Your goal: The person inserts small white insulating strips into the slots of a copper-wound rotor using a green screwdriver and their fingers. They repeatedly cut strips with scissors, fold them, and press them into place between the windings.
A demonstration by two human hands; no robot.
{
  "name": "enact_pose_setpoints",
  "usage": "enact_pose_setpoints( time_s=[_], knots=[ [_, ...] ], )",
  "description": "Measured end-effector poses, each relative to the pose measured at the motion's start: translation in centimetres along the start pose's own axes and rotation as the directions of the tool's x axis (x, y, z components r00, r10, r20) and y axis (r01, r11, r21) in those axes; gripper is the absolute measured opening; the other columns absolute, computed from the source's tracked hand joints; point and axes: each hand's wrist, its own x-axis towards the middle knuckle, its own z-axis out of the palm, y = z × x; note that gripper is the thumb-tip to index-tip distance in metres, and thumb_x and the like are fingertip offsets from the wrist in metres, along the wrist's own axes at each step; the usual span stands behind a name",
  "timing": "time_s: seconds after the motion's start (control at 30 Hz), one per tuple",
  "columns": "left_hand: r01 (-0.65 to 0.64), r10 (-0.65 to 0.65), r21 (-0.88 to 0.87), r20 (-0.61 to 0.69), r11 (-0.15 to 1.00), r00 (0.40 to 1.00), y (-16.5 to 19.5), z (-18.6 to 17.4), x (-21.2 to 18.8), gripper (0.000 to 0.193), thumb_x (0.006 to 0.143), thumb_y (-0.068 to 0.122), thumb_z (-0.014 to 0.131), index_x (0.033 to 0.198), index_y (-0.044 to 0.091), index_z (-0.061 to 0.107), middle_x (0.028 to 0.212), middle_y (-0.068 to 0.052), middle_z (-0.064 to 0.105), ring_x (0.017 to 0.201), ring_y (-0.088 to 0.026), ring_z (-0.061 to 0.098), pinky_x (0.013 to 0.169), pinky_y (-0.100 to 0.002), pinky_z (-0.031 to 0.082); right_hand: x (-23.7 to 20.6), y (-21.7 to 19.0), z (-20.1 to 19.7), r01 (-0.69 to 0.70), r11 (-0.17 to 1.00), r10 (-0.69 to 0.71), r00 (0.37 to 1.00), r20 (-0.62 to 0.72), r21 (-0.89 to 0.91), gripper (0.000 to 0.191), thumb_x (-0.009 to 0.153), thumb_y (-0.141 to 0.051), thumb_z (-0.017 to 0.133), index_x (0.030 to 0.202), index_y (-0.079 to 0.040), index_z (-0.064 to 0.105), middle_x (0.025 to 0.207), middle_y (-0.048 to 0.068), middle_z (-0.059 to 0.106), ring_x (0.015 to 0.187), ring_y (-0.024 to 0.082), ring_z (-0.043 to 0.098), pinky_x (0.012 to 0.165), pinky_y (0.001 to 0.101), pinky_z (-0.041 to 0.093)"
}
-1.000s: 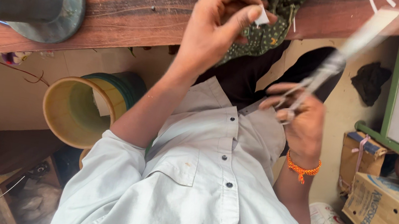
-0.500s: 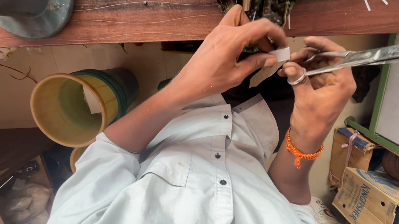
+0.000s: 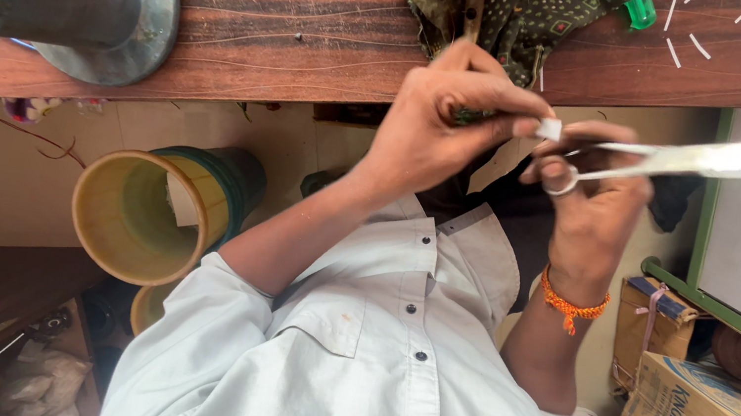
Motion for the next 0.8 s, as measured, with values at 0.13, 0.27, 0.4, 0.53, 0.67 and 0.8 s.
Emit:
enact_pose_setpoints(
  time_s=[0.13,0.27,0.4,0.53,0.67,0.8],
  knots=[
    [-0.052,0.06,0.103,-0.075,0.993,0.995,-0.4,-1.6,1.0,0.018,0.092,0.018,0.082,0.109,0.011,0.08,0.093,0.0,0.076,0.096,-0.013,0.06,0.084,-0.031,0.054,-0.4,1.1,-0.6,-0.224,0.968,0.243,0.945,0.217,-0.109,0.049,0.091,-0.019,0.081,0.132,0.0,0.062,0.1,0.003,0.068,0.091,0.011,0.066,0.081,0.0249,0.058],
    [-0.074,0.08,0.109,-0.053,0.991,0.995,-0.5,-2.4,1.4,0.014,0.096,0.019,0.08,0.105,0.009,0.08,0.094,0.0,0.078,0.1,-0.013,0.064,0.088,-0.032,0.054,-1.3,1.2,-0.8,-0.423,0.896,0.436,0.786,0.439,-0.133,0.071,0.075,-0.014,0.086,0.139,-0.001,0.06,0.095,-0.001,0.065,0.085,0.009,0.061,0.071,0.0263,0.055],
    [-0.007,0.01,0.12,-0.024,0.993,1.0,-0.4,-2.4,1.3,0.012,0.095,0.017,0.078,0.102,0.007,0.08,0.086,-0.002,0.078,0.087,-0.011,0.07,0.08,-0.029,0.056,-1.6,0.4,-0.7,-0.277,0.923,0.378,0.775,0.507,-0.267,0.071,0.071,-0.012,0.088,0.136,0.001,0.064,0.091,0.0,0.064,0.086,0.008,0.059,0.078,0.0235,0.049],
    [0.053,-0.053,0.005,0.007,0.999,0.999,-0.5,-2.6,1.2,0.011,0.097,0.012,0.073,0.1,0.002,0.077,0.086,-0.005,0.077,0.08,-0.009,0.077,0.078,-0.024,0.061,-1.7,-0.1,-0.3,-0.369,0.886,0.461,0.758,0.461,-0.281,0.06,0.072,-0.007,0.085,0.129,0.002,0.069,0.085,0.0,0.063,0.079,0.007,0.058,0.07,0.022,0.047],
    [0.076,-0.076,-0.053,0.007,0.996,0.997,-1.0,-2.7,1.1,0.012,0.097,0.008,0.07,0.1,-0.002,0.076,0.086,-0.005,0.078,0.081,-0.009,0.078,0.077,-0.024,0.064,-1.9,0.4,-0.3,-0.407,0.855,0.513,0.759,0.401,-0.322,0.052,0.071,-0.003,0.082,0.122,0.003,0.072,0.081,0.0,0.063,0.074,0.006,0.058,0.066,0.0224,0.047],
    [0.089,-0.086,-0.145,0.026,0.985,0.996,-1.8,-3.0,1.0,0.013,0.098,0.008,0.07,0.102,-0.003,0.075,0.093,-0.006,0.077,0.084,-0.01,0.077,0.078,-0.025,0.065,-2.1,1.1,-0.7,-0.423,0.849,0.523,0.755,0.395,-0.316,0.045,0.071,-0.001,0.082,0.115,0.005,0.073,0.081,0.002,0.067,0.074,0.007,0.062,0.067,0.0225,0.05]
  ],
)
